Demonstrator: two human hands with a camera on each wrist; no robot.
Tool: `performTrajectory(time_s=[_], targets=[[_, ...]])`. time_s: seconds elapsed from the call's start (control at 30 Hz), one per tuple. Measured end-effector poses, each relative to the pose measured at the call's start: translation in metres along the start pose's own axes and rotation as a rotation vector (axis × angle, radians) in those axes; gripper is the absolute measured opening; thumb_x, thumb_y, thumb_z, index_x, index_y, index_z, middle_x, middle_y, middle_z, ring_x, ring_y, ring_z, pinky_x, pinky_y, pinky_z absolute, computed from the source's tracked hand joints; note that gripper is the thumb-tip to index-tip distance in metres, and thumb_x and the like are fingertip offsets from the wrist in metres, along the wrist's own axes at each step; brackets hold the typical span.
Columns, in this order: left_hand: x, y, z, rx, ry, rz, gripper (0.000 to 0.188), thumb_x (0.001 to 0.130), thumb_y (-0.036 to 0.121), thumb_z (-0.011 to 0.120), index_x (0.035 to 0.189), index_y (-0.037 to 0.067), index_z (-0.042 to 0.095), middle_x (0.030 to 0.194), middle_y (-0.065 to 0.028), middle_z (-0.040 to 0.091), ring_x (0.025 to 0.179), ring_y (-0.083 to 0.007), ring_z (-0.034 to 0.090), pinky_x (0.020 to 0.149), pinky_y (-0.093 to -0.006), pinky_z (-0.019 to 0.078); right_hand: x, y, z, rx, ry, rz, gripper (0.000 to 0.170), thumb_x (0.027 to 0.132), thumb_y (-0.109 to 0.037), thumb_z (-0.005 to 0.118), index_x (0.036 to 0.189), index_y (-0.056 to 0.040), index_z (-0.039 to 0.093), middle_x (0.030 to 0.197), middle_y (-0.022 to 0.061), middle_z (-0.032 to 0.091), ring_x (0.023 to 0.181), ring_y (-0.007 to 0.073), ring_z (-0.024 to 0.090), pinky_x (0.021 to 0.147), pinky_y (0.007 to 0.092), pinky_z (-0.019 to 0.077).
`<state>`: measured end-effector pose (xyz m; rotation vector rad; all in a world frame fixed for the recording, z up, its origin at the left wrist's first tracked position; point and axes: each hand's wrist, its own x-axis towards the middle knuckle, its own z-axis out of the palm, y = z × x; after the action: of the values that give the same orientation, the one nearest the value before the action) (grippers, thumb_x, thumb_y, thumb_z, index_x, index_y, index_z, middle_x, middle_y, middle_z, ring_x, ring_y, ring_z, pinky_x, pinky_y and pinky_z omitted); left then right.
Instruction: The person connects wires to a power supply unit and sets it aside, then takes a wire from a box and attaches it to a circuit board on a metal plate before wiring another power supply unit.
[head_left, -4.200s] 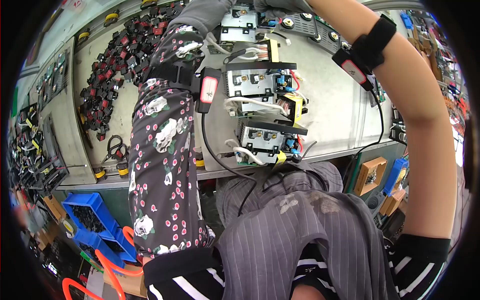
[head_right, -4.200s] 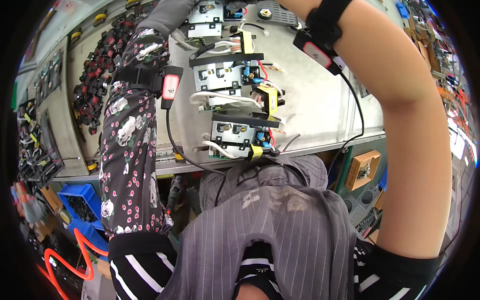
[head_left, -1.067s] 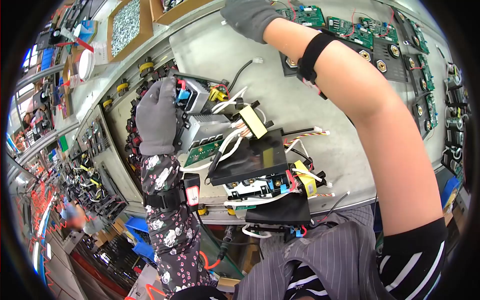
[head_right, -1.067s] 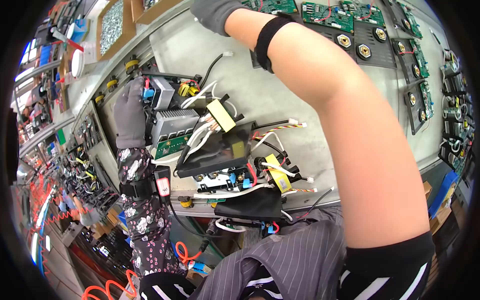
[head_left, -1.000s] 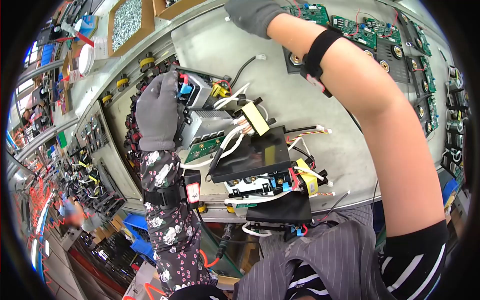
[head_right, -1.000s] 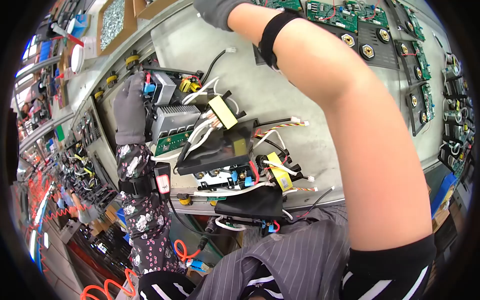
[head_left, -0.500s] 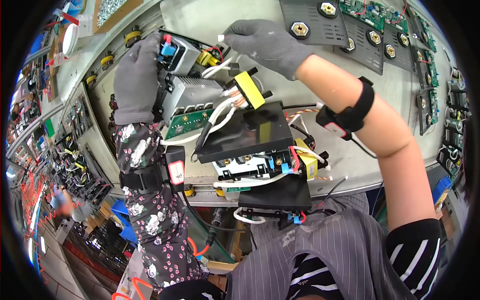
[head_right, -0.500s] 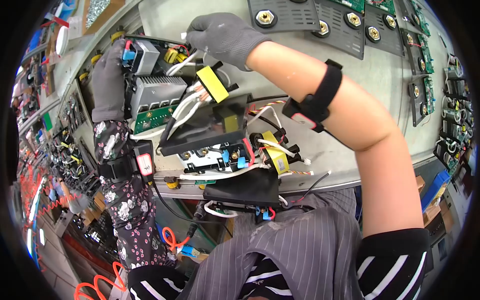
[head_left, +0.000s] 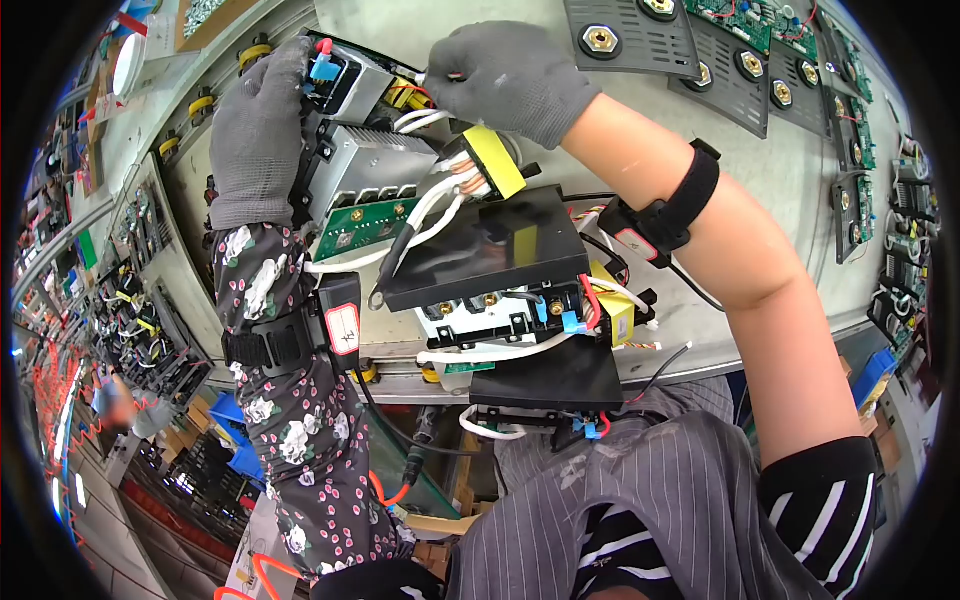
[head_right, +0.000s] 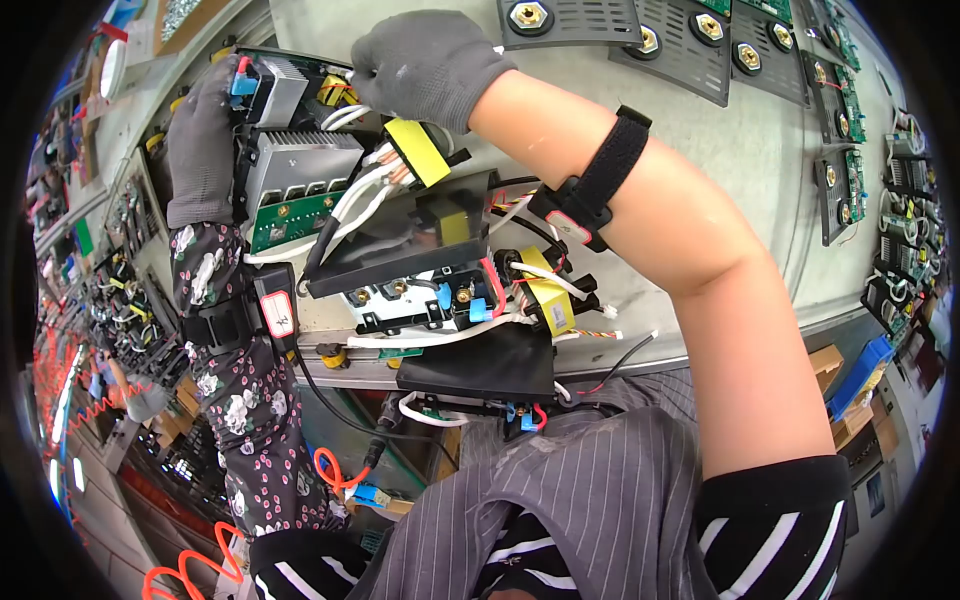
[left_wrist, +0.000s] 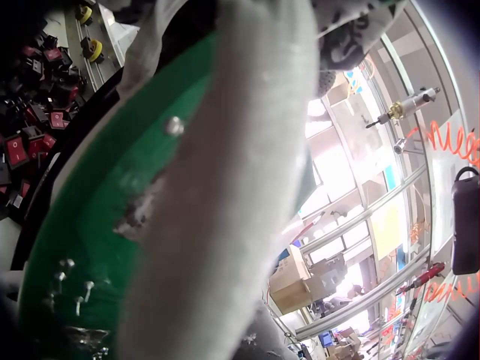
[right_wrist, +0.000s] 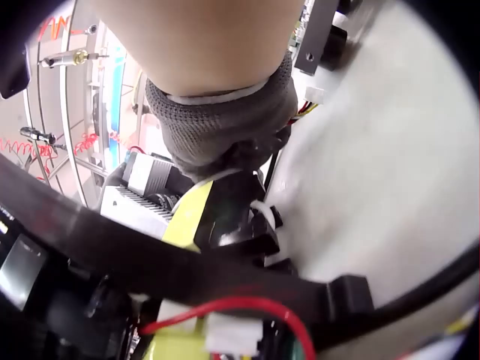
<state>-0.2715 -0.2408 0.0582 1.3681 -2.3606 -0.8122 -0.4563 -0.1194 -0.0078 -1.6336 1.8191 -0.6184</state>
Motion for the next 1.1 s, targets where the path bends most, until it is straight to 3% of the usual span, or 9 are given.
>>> performTrajectory(time_s=[0.07,0.27,0.33,0.5,0.7,0.77,0.87,1.0,1.1], targets=[[0.000,-0.002,0.000,0.012,0.010,0.008,0.048,0.091,0.050,0.051,0.105,0.008,0.069,0.071,-0.0030,0.062,0.061,-0.0099,0.057,0.061,-0.0268,0.0450,-0.002,-0.002,0.002,-0.075,0.176,-0.021,0.027,0.082,-0.037,0.061,0.084,-0.0115,0.069,0.077,0.0067,0.065,0.076,0.0274,0.063,0.067,0.0397,0.0503],[-0.005,0.011,-0.003,0.052,0.029,0.036,0.051,0.090,0.054,0.049,0.103,0.010,0.070,0.067,-0.0016,0.061,0.060,-0.0098,0.057,0.061,-0.0270,0.0447,0.005,-0.013,0.003,-0.203,0.145,0.001,0.023,0.083,-0.034,0.060,0.084,-0.0121,0.069,0.079,0.0048,0.064,0.078,0.0264,0.063,0.068,0.0400,0.0505],[-0.007,0.034,-0.007,0.239,-0.135,-0.205,0.032,0.097,0.023,0.044,0.123,0.012,0.059,0.115,-0.0145,0.064,0.106,-0.0259,0.061,0.091,-0.0327,0.0455,0.007,-0.016,0.001,-0.221,0.112,0.006,0.022,0.083,-0.033,0.060,0.084,-0.0124,0.068,0.080,0.0049,0.064,0.079,0.0261,0.063,0.068,0.0402,0.0507],[-0.006,0.033,-0.007,0.206,-0.109,-0.193,0.036,0.098,0.031,0.042,0.122,0.012,0.060,0.116,-0.0133,0.064,0.106,-0.0255,0.061,0.090,-0.0316,0.0445,0.009,-0.021,-0.004,-0.303,0.055,-0.005,0.021,0.084,-0.031,0.058,0.086,-0.0124,0.067,0.083,0.0053,0.064,0.081,0.0262,0.063,0.071,0.0403,0.0510],[-0.007,0.025,-0.007,0.237,-0.060,-0.145,0.040,0.096,0.039,0.044,0.120,0.013,0.063,0.115,-0.0134,0.065,0.101,-0.0261,0.062,0.090,-0.0303,0.0437,0.012,-0.014,-0.008,-0.289,0.032,-0.151,0.022,0.086,-0.031,0.056,0.086,-0.0113,0.067,0.083,0.0065,0.063,0.081,0.0282,0.063,0.071,0.0405,0.0509],[-0.005,0.025,-0.006,0.045,-0.091,-0.164,0.043,0.095,0.042,0.046,0.119,0.012,0.064,0.110,-0.0137,0.067,0.100,-0.0254,0.063,0.089,-0.0306,0.0435,0.011,-0.012,-0.006,-0.301,0.071,-0.171,0.022,0.086,-0.030,0.056,0.086,-0.0113,0.066,0.083,0.0069,0.063,0.080,0.0283,0.063,0.070,0.0406,0.0509],[-0.002,0.008,-0.004,0.106,0.025,-0.054,0.045,0.093,0.044,0.047,0.117,0.010,0.065,0.105,-0.0133,0.068,0.098,-0.0244,0.063,0.088,-0.0307,0.0436,0.009,-0.010,0.001,-0.309,0.125,-0.153,0.022,0.086,-0.031,0.057,0.086,-0.0105,0.066,0.081,0.0073,0.063,0.079,0.0280,0.063,0.070,0.0403,0.0508],[-0.007,0.033,-0.007,0.098,-0.070,-0.151,0.046,0.093,0.045,0.048,0.117,0.010,0.065,0.101,-0.0137,0.069,0.096,-0.0250,0.064,0.088,-0.0314,0.0438,0.010,-0.011,0.002,-0.262,0.109,-0.150,0.023,0.086,-0.031,0.058,0.085,-0.0092,0.066,0.081,0.0083,0.064,0.080,0.0278,0.064,0.069,0.0405,0.0507],[-0.003,0.014,-0.005,0.068,0.004,-0.068,0.047,0.093,0.046,0.048,0.117,0.010,0.065,0.102,-0.0140,0.068,0.096,-0.0252,0.064,0.087,-0.0315,0.0440,0.011,-0.018,0.000,-0.202,-0.003,-0.007,0.022,0.086,-0.029,0.058,0.086,-0.0085,0.066,0.082,0.0092,0.065,0.081,0.0279,0.064,0.069,0.0407,0.0505]])
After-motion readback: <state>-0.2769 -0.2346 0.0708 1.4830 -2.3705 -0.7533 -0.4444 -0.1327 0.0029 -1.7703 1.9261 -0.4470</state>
